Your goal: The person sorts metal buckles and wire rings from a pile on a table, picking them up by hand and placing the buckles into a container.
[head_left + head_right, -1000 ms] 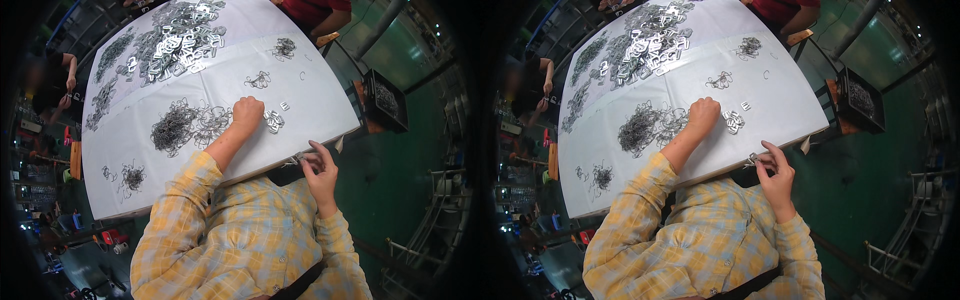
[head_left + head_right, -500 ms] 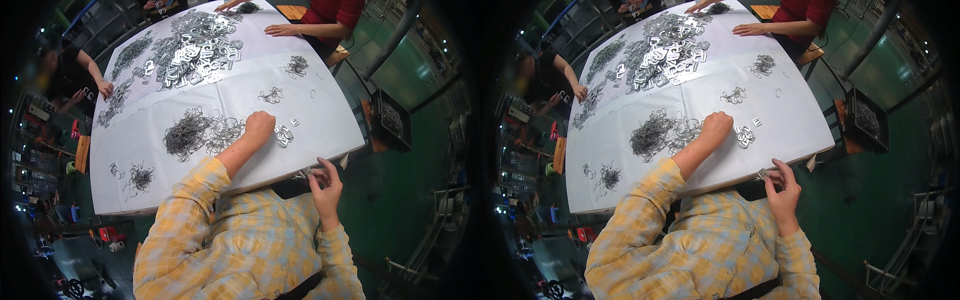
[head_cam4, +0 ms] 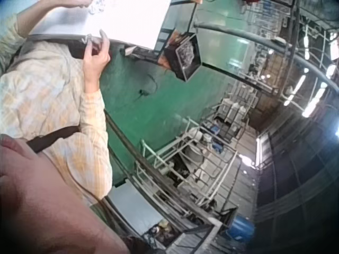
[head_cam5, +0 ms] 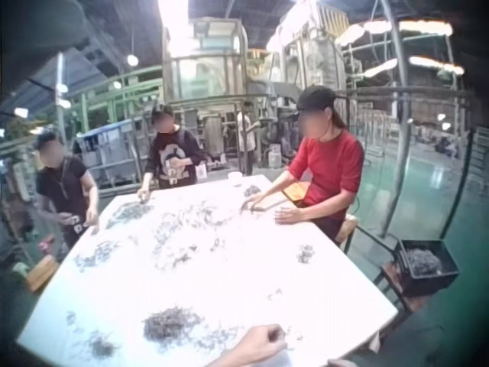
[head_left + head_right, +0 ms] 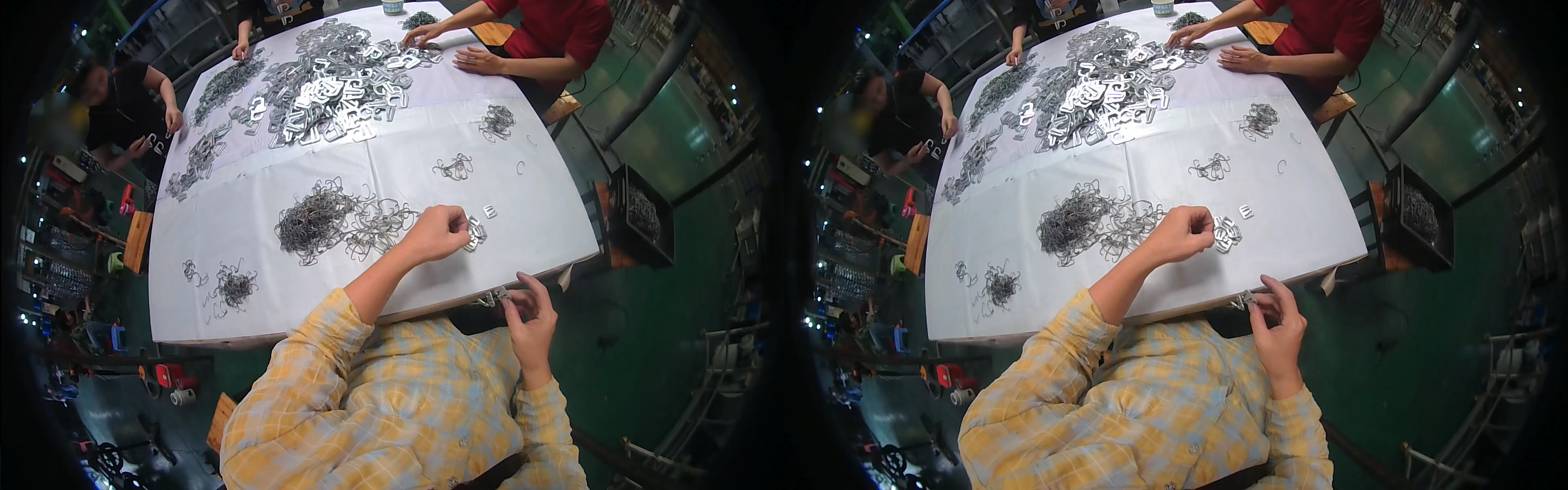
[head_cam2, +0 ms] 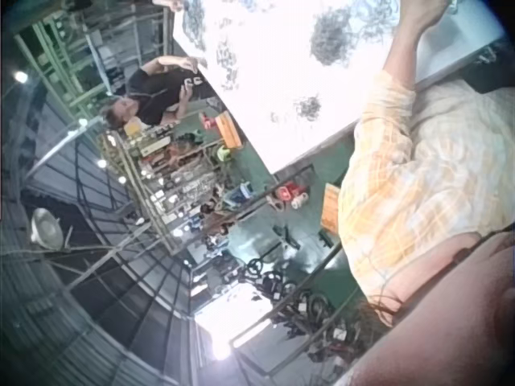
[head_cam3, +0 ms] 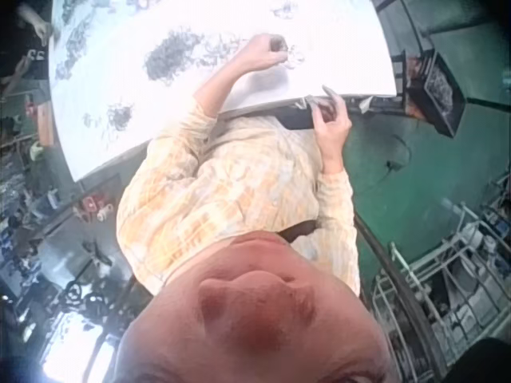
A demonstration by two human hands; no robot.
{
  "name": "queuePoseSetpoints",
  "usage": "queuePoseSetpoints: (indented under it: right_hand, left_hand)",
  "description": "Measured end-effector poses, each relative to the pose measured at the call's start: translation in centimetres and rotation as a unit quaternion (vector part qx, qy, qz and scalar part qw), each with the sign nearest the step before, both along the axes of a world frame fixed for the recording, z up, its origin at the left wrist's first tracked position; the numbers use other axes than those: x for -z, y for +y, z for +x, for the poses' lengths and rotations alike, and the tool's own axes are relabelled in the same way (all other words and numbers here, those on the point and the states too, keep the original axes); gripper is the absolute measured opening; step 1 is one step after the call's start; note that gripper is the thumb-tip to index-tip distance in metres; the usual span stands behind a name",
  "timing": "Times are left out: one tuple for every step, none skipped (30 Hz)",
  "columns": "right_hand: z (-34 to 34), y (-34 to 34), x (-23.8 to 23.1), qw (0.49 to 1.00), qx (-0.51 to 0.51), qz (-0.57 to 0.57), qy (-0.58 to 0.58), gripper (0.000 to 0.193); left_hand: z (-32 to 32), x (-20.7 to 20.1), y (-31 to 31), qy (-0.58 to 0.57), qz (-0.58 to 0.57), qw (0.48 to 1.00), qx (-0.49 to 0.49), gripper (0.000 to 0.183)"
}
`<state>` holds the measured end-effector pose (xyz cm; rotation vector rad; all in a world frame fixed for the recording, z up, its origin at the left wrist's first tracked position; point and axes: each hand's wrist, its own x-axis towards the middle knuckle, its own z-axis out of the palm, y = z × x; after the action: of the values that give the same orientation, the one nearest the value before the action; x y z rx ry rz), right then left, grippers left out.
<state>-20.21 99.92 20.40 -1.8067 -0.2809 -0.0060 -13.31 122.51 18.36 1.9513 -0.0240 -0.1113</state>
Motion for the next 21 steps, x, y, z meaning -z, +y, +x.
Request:
queuePoseSetpoints:
  right_hand:
    - [0.0, 0.2, 0.0, 1.0, -0.006, -0.004, 0.003, 0.039]
    - [0.1, 0.4, -0.1, 1.0, -0.006, -0.005, 0.005, 0.039]
    - [0.1, 0.5, -0.1, 1.0, -0.011, 0.002, 0.003, 0.039]
    - [0.2, 0.6, -0.1, 1.0, -0.016, 0.008, 0.001, 0.039]
    - [0.2, 0.7, -0.1, 1.0, -0.014, 0.007, 0.002, 0.039]
    - [0.3, 0.7, -0.1, 1.0, -0.016, 0.008, 0.004, 0.039]
    - [0.3, 0.8, -0.2, 1.0, -0.018, 0.01, 0.005, 0.039]
    - [0.3, 0.8, -0.1, 1.0, -0.017, 0.01, 0.006, 0.039]
    - [0.4, 0.8, 0.0, 1.0, -0.018, 0.013, -0.003, 0.039]
    - [0.4, 0.8, 0.1, 1.0, -0.018, 0.016, -0.013, 0.039]
    - [0.4, 0.8, 0.0, 1.0, -0.016, 0.016, -0.013, 0.039]
    - [0.3, 0.8, 0.0, 1.0, -0.012, 0.013, -0.013, 0.039]
    - [0.3, 0.8, 0.0, 1.0, -0.01, 0.011, -0.012, 0.039]
    - [0.3, 0.7, -0.1, 1.0, -0.009, 0.012, -0.013, 0.039]
    - [0.3, 0.7, -0.1, 1.0, -0.009, 0.01, -0.015, 0.039]
    - [0.3, 0.6, -0.1, 1.0, -0.008, 0.009, -0.017, 0.039]
    - [0.3, 0.6, -0.1, 1.0, -0.007, 0.009, -0.017, 0.039]
    - [0.2, 0.5, -0.3, 1.0, -0.003, 0.002, -0.024, 0.039]
    - [0.2, 0.5, -0.4, 1.0, 0.001, -0.005, -0.031, 0.039]
    - [0.2, 0.5, -0.4, 1.0, 0.002, -0.004, -0.031, 0.039]
    - [0.2, 0.4, -0.4, 0.999, 0.0, -0.003, -0.035, 0.039]
  left_hand:
    - [-1.2, -0.3, -0.6, 0.001, -0.071, 0.997, 0.025, 0.008]
    - [-2.1, -0.5, -1.2, 0.002, -0.14, 0.989, 0.051, 0.008]
    - [-2.9, -0.5, -1.6, -0.023, -0.159, 0.983, 0.085, 0.007]
    - [-3.6, -0.9, -2.0, -0.023, -0.16, 0.983, 0.084, 0.007]
    - [-4.2, -1.4, -2.4, -0.016, -0.175, 0.979, 0.1, 0.008]
    - [-4.7, -1.7, -2.8, -0.009, -0.19, 0.975, 0.117, 0.009]
    - [-5.1, -1.9, -3.1, -0.008, -0.19, 0.975, 0.118, 0.009]
    - [-5.4, -2.0, -3.3, -0.004, -0.204, 0.973, 0.103, 0.007]
    - [-5.7, -2.1, -3.6, 0.001, -0.218, 0.972, 0.089, 0.007]
    - [-5.8, -2.2, -3.7, 0.004, -0.232, 0.97, 0.076, 0.007]
    - [-5.9, -2.4, -3.7, 0.004, -0.232, 0.97, 0.078, 0.007]
    - [-5.9, -2.5, -3.7, 0.027, -0.226, 0.97, 0.09, 0.008]
    - [-6.0, -2.6, -3.6, 0.048, -0.22, 0.969, 0.1, 0.009]
    - [-6.0, -2.5, -3.6, 0.048, -0.219, 0.969, 0.102, 0.009]
    - [-6.0, -2.3, -3.7, 0.04, -0.219, 0.971, 0.091, 0.008]
    - [-6.1, -2.2, -3.8, 0.031, -0.219, 0.972, 0.08, 0.007]
    - [-6.2, -2.4, -3.9, 0.031, -0.218, 0.972, 0.082, 0.007]
    - [-6.3, -2.8, -4.1, 0.021, -0.207, 0.976, 0.07, 0.006]
    - [-6.5, -3.0, -4.3, 0.012, -0.195, 0.979, 0.058, 0.006]
    - [-6.6, -2.9, -4.4, 0.012, -0.194, 0.979, 0.059, 0.006]
    - [-6.5, -2.7, -4.6, -0.051, -0.164, 0.982, 0.072, 0.006]
